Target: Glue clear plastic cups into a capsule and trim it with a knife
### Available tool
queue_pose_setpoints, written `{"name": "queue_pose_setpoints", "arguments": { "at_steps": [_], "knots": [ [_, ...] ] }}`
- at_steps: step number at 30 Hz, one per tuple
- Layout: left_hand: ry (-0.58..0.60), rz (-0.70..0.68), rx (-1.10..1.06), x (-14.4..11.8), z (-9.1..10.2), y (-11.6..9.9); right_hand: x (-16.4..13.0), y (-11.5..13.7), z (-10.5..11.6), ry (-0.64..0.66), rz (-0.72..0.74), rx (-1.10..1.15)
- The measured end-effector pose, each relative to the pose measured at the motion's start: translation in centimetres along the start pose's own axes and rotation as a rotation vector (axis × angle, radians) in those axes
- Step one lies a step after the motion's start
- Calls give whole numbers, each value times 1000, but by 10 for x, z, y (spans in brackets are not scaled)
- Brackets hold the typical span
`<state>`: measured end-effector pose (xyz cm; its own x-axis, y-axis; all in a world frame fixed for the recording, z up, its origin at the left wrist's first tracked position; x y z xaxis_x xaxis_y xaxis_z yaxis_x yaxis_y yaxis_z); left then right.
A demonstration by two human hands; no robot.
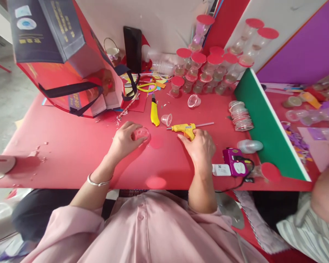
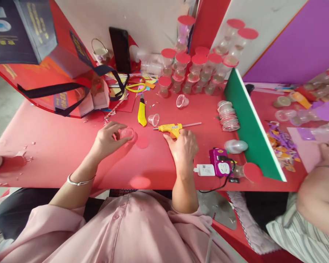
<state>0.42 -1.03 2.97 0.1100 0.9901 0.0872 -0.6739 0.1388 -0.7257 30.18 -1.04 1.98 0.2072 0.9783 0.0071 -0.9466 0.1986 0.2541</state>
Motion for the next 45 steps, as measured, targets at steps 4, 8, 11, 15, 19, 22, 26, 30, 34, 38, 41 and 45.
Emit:
{"name": "queue_pose_setpoints", "arguments": {
  "at_steps": [4, 8, 11, 15, 19, 22, 26, 30, 34, 38, 41, 45],
  "knots": [
    [46, 121, -770, 9, 2, -6, -3, 4, -2, 46, 5, -64],
    [133, 172, -1204, 12, -8, -6, -2, 12, 1, 107, -63, -50],
    [146, 268, -1361, 8, -20, 0, 0, 10, 4, 156, -129, 50],
    [217, 320, -1379, 2, -28, 3, -1, 3, 14, 72, -176, 295],
    [251, 361, -1409, 1, -29, 1, -14, 17, 32, -66, -113, 533],
    [254, 387, -1436, 1, -30, -2, -24, 37, 41, -117, 34, 561],
    [243, 378, -1463, -1, -33, -2, -25, 54, 36, -276, 168, 402],
    [268, 381, -1493, -2, -35, 0, -20, 57, 23, -390, 221, 251],
    [335, 358, -1500, -2, -36, -1, -18, 55, 15, -427, 234, 189],
    [346, 354, -1521, -3, -37, -4, -18, 53, 13, -452, 263, 174],
    [343, 358, -1525, -4, -39, -5, -17, 52, 12, -491, 310, 155],
    [335, 325, -1523, -5, -42, -4, -16, 52, 11, -621, 366, 144]
  ]
}}
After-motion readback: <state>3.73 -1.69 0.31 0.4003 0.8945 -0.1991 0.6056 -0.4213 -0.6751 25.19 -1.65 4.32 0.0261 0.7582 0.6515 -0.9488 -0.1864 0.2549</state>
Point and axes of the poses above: each hand's wrist, its own x-axis towards the middle knuckle, its own z-axis out of the back of the hand, y = z × x, the point moved 1 cm from there along x, towards the middle knuckle, and after that the axes turned 6 degrees about y, right-handed, at the moved point
